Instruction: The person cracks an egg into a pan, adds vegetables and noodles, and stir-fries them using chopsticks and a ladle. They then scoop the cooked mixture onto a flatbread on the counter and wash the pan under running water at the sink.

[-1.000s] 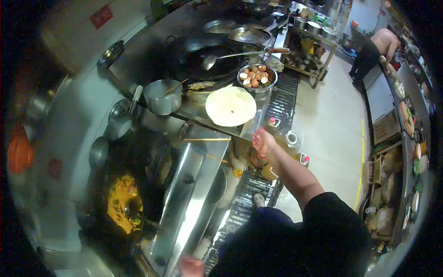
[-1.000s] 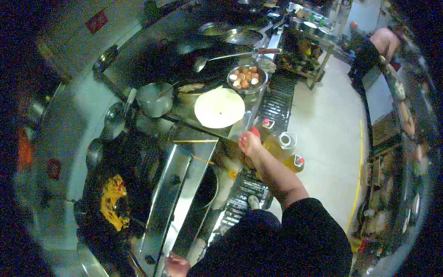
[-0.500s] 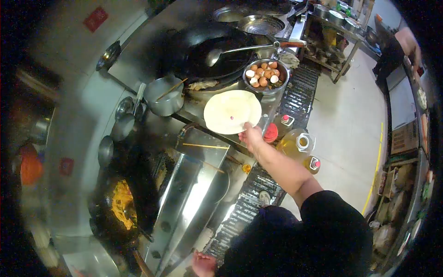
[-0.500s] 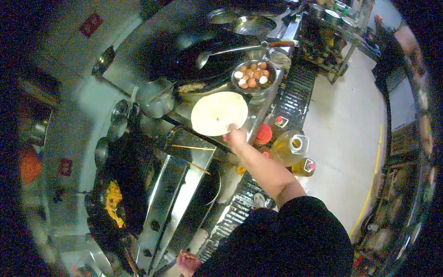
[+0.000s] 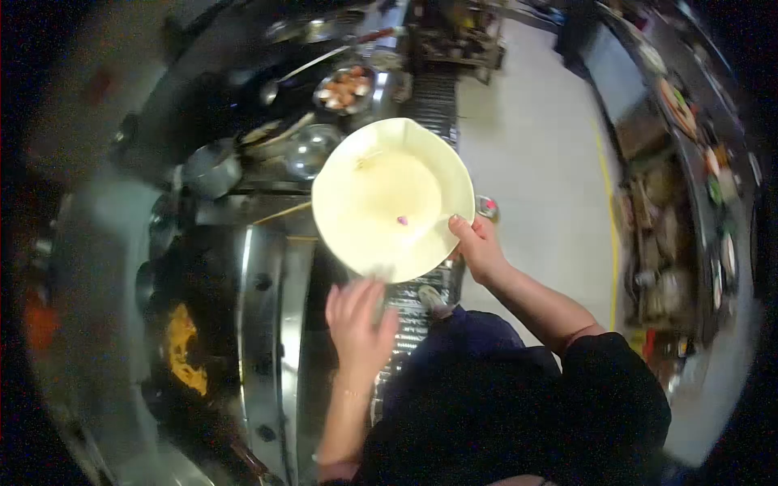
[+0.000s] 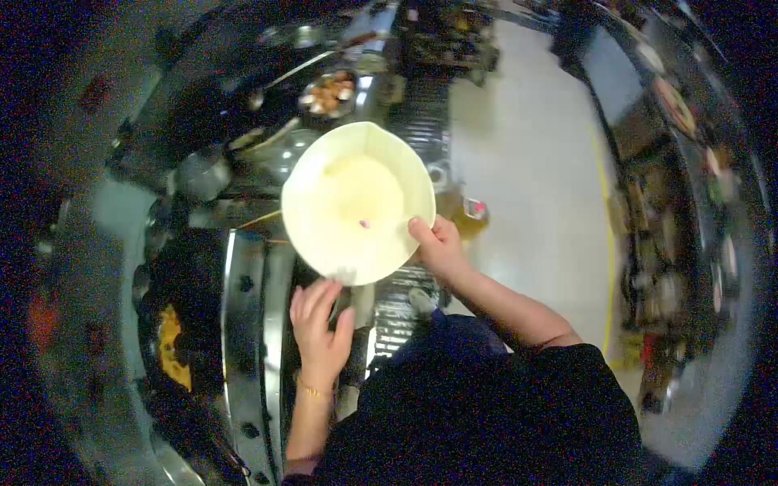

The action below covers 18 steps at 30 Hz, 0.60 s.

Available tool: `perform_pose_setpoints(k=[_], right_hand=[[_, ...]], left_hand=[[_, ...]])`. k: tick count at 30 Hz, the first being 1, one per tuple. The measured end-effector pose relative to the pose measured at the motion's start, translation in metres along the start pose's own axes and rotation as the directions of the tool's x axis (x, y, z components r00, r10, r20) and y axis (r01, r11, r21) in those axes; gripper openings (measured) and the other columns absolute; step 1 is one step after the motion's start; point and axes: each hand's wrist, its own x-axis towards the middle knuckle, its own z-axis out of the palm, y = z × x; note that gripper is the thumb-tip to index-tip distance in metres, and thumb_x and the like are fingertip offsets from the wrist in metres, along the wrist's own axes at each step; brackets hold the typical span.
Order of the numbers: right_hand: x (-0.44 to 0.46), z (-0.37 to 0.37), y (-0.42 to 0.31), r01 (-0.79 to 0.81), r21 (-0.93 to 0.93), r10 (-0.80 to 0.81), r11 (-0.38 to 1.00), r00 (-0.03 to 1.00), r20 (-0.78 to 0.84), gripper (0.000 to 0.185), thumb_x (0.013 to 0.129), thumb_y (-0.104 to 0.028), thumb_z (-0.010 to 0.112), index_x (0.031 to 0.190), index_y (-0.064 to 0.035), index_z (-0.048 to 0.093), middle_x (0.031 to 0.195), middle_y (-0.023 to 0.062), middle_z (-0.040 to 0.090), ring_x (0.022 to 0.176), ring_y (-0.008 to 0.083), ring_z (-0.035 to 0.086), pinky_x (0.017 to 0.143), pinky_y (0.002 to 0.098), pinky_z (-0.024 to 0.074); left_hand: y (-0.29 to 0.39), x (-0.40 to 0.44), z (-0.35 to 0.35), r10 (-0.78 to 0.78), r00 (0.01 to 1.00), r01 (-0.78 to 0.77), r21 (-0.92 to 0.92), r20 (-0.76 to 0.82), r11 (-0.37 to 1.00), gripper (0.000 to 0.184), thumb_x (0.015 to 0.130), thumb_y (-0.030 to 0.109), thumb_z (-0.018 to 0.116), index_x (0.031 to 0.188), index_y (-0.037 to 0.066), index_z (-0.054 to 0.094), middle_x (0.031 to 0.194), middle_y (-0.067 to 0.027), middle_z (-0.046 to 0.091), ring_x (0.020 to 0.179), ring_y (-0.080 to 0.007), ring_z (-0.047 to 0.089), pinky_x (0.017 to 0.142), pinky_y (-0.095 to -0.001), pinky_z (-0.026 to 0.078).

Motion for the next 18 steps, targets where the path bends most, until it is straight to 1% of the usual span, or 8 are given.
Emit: perform_pose_setpoints(k=[2,3,5,9,11,15,16,18], right_hand=[[-0.055,-0.018,0.001,-0.005,0.050,0.009,0.999,0.997,-0.076,0.027,0.093,-0.023,0.049,0.104,-0.0008,0.058,0.083,0.0035,0.064,0.070,0.0093,0.059,0.059,0.0240,0.0479],[-0.079,-0.030,0.006,-0.013,-0.053,0.006,0.999,0.993,-0.117,0.027,0.092,-0.024,0.049,0.096,0.0005,0.059,0.082,0.0066,0.063,0.065,0.0125,0.059,0.050,0.0252,0.0460],[-0.128,-0.047,0.003,-0.095,-0.081,0.075,0.992,0.972,-0.222,0.026,0.092,-0.025,0.050,0.093,-0.0008,0.061,0.080,0.0057,0.063,0.063,0.0119,0.058,0.051,0.0266,0.0460],[-0.187,-0.097,0.030,0.079,-0.140,-0.132,0.987,0.893,-0.429,0.028,0.091,-0.026,0.050,0.097,-0.0017,0.061,0.073,0.0015,0.061,0.058,0.0099,0.055,0.051,0.0260,0.0459],[-0.217,-0.124,0.021,-0.101,-0.039,0.068,0.994,0.863,-0.500,0.030,0.089,-0.028,0.050,0.094,-0.0008,0.062,0.068,0.0032,0.060,0.053,0.0118,0.054,0.047,0.0280,0.0454],[-0.257,-0.183,0.014,0.056,0.108,0.024,0.993,0.780,-0.625,0.028,0.086,-0.024,0.049,0.086,0.0018,0.060,0.064,0.0056,0.059,0.049,0.0128,0.053,0.044,0.0277,0.0432],[-0.260,-0.188,0.009,0.070,0.127,0.030,0.989,0.757,-0.653,0.027,0.086,-0.023,0.049,0.084,0.0021,0.060,0.064,0.0060,0.059,0.049,0.0131,0.053,0.044,0.0277,0.0428],[-0.284,-0.225,0.003,0.136,0.206,0.047,0.969,0.717,-0.695,0.027,0.086,-0.022,0.049,0.082,0.0020,0.060,0.064,0.0072,0.059,0.049,0.0138,0.054,0.044,0.0285,0.0429]], left_hand=[[0.030,0.011,0.012,0.121,0.981,-0.129,0.042,0.152,0.991,0.049,0.078,0.023,0.063,0.121,0.003,0.052,0.129,-0.0184,0.047,0.122,-0.0347,0.041,0.107,-0.0486,0.020],[0.049,0.012,0.019,0.194,0.960,-0.214,0.078,0.203,0.974,0.059,0.078,0.032,0.063,0.126,0.001,0.047,0.130,-0.0179,0.045,0.122,-0.0335,0.041,0.106,-0.0505,0.022],[0.074,0.003,0.039,0.319,0.901,-0.339,0.018,0.294,0.940,0.060,0.077,0.031,0.064,0.125,-0.001,0.046,0.131,-0.0193,0.044,0.122,-0.0340,0.040,0.106,-0.0498,0.022],[0.124,-0.031,0.071,0.474,0.776,-0.461,-0.139,0.417,0.877,0.052,0.075,0.024,0.065,0.117,-0.003,0.051,0.123,-0.0214,0.050,0.116,-0.0377,0.045,0.106,-0.0498,0.026],[0.143,-0.052,0.088,0.604,0.715,-0.581,-0.181,0.353,0.793,0.046,0.073,0.021,0.066,0.112,-0.001,0.054,0.117,-0.0206,0.054,0.110,-0.0376,0.050,0.103,-0.0504,0.031],[0.188,-0.058,0.132,0.769,0.568,-0.719,-0.277,0.294,0.637,0.031,0.073,0.011,0.062,0.102,0.002,0.058,0.101,-0.0156,0.061,0.094,-0.0317,0.058,0.088,-0.0433,0.044],[0.189,-0.049,0.141,0.844,0.517,-0.782,-0.323,0.140,0.533,0.025,0.072,0.005,0.060,0.097,0.003,0.060,0.092,-0.0127,0.063,0.085,-0.0295,0.061,0.075,-0.0380,0.049],[0.234,-0.044,0.151,0.906,0.413,-0.808,-0.422,0.092,0.412,0.024,0.071,0.004,0.060,0.095,0.004,0.061,0.090,-0.0115,0.063,0.082,-0.0281,0.062,0.071,-0.0361,0.050]])
